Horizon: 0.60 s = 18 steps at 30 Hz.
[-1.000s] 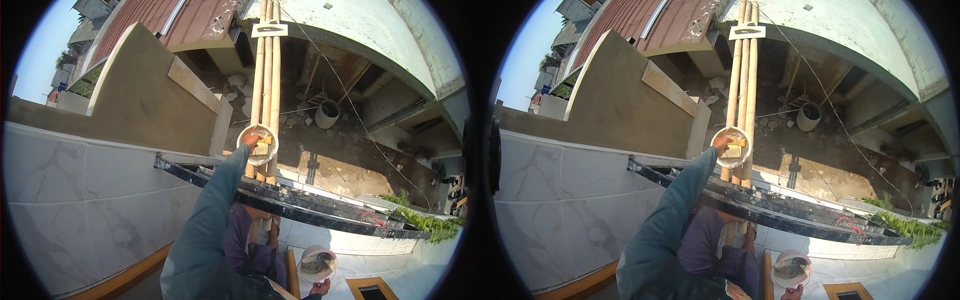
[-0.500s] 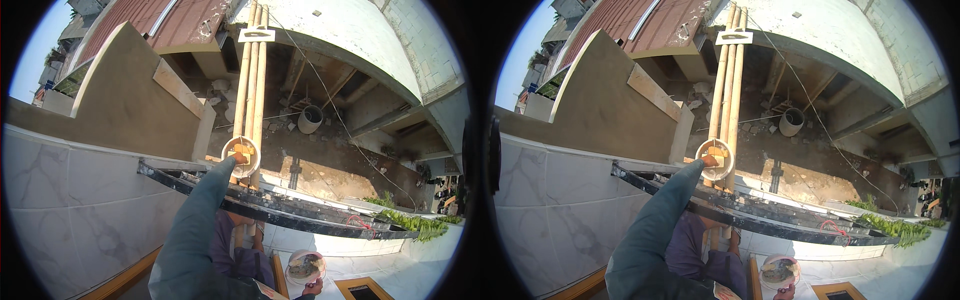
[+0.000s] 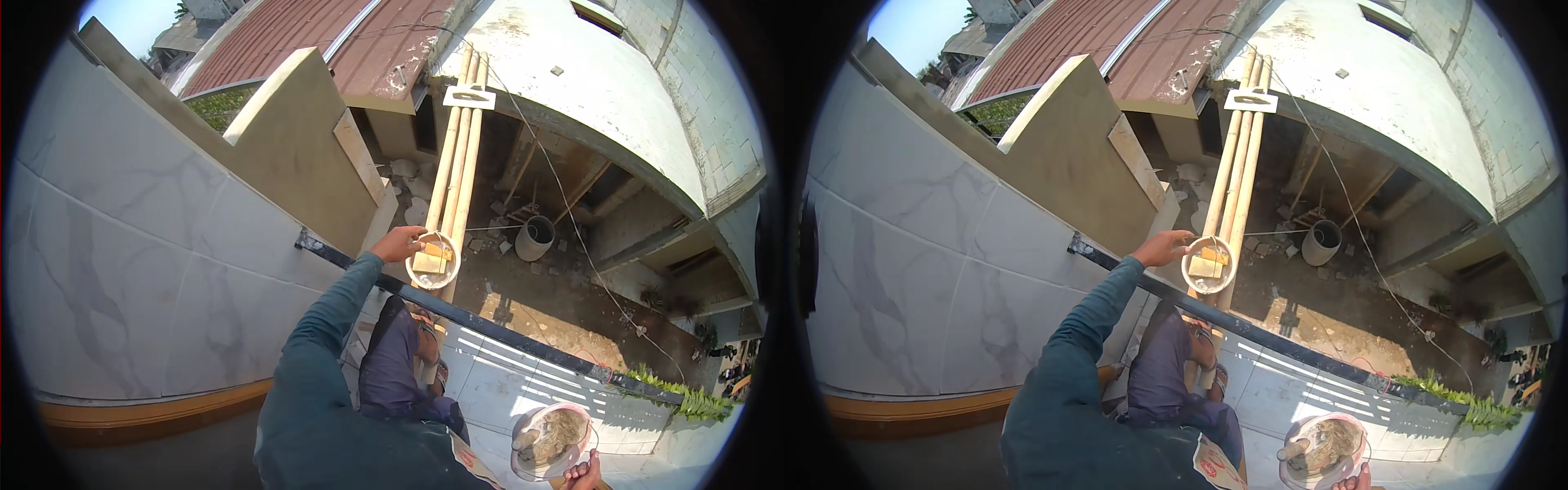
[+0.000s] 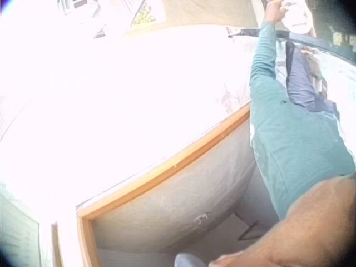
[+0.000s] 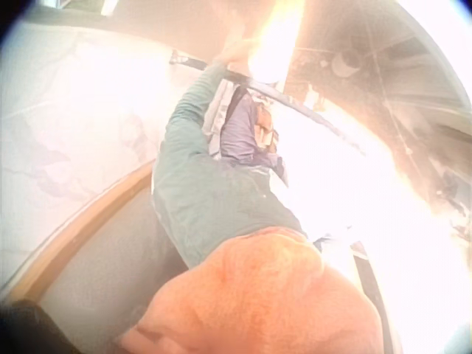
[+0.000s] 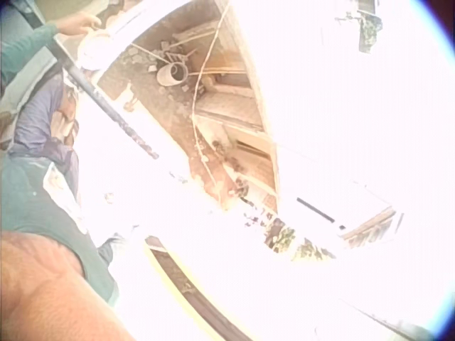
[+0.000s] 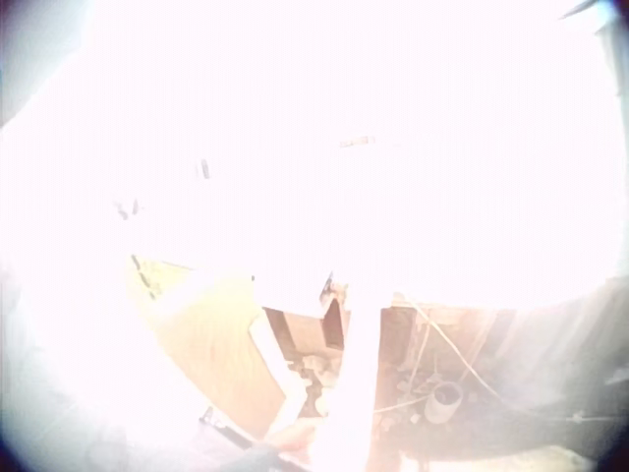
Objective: The person wipes a concrete surface with a sponge, then applies and levels mortar along the ledge using a trowel.
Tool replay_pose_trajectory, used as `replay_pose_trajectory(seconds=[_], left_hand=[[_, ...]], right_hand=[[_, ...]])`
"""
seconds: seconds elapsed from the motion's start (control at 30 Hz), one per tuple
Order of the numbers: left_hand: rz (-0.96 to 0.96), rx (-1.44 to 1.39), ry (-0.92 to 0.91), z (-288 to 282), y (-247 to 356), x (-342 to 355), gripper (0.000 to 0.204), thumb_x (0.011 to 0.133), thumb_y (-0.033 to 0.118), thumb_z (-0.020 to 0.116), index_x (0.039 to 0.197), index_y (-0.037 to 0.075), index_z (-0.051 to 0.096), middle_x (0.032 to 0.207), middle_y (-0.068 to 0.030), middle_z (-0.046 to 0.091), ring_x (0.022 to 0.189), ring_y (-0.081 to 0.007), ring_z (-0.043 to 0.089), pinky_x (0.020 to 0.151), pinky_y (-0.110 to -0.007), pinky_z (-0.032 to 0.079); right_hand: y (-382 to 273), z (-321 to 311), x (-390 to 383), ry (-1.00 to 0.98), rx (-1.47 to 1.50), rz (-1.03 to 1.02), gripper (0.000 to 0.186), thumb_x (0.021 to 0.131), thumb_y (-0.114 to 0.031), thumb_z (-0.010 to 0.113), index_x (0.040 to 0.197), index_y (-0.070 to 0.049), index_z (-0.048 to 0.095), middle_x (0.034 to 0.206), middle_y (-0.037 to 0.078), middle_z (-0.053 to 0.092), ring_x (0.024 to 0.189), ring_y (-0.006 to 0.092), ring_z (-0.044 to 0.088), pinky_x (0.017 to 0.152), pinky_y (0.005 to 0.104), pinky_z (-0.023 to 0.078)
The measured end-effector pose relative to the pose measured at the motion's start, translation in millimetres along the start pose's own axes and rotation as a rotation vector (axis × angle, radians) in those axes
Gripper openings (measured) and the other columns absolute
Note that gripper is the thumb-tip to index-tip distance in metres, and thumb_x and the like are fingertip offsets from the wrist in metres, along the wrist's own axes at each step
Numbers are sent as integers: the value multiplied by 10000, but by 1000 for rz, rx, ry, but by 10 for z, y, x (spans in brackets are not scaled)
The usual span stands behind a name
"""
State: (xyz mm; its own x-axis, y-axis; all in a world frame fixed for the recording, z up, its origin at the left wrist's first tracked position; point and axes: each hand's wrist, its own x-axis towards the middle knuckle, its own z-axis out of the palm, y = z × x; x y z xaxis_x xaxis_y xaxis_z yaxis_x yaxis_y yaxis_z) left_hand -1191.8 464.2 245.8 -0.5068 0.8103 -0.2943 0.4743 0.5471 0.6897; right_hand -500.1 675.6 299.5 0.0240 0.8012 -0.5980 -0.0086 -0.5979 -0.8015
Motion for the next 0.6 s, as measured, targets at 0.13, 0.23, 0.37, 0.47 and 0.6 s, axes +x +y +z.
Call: replay_pose_trajectory(seconds=[0.13,0.23,0.37,0.47,0.6], left_hand=[[96,30,556,-615,4,-553,388,817,177,685,1174,44,612,1056,-176,644,982,-325,621,886,-397,476],[205,250,1076,-1429,387,-1065,375,790,103,696,1151,39,613,1066,-160,639,1033,-342,590,918,-419,457],[253,650,1763,-2327,830,-1886,278,823,148,729,1059,58,615,1018,-73,625,1042,-281,560,917,-408,443],[164,1114,1979,-2871,805,-2508,333,784,259,784,1047,127,626,1020,-4,602,1069,-234,514,956,-403,377],[9,1294,1921,-3210,674,-2747,470,756,372,785,1126,165,583,1079,-24,514,1114,-254,464,984,-452,347]], right_hand=[[-940,470,-56,-211,6,-201,341,910,-404,518,1081,-110,540,787,26,387,646,157,419,564,301,383],[-1500,959,-193,-358,47,-307,385,918,-436,495,1125,-114,538,866,56,418,716,188,452,609,321,413],[-2037,1608,-415,-507,80,-379,446,927,-478,463,1183,-120,535,971,96,460,810,230,497,668,347,452],[-2382,2081,-569,-621,89,-389,493,934,-509,440,1227,-124,532,1050,125,491,880,261,531,713,367,481],[-2899,2559,-865,-697,91,-382,556,944,-551,408,1286,-130,530,1155,165,533,974,302,575,772,393,521]])
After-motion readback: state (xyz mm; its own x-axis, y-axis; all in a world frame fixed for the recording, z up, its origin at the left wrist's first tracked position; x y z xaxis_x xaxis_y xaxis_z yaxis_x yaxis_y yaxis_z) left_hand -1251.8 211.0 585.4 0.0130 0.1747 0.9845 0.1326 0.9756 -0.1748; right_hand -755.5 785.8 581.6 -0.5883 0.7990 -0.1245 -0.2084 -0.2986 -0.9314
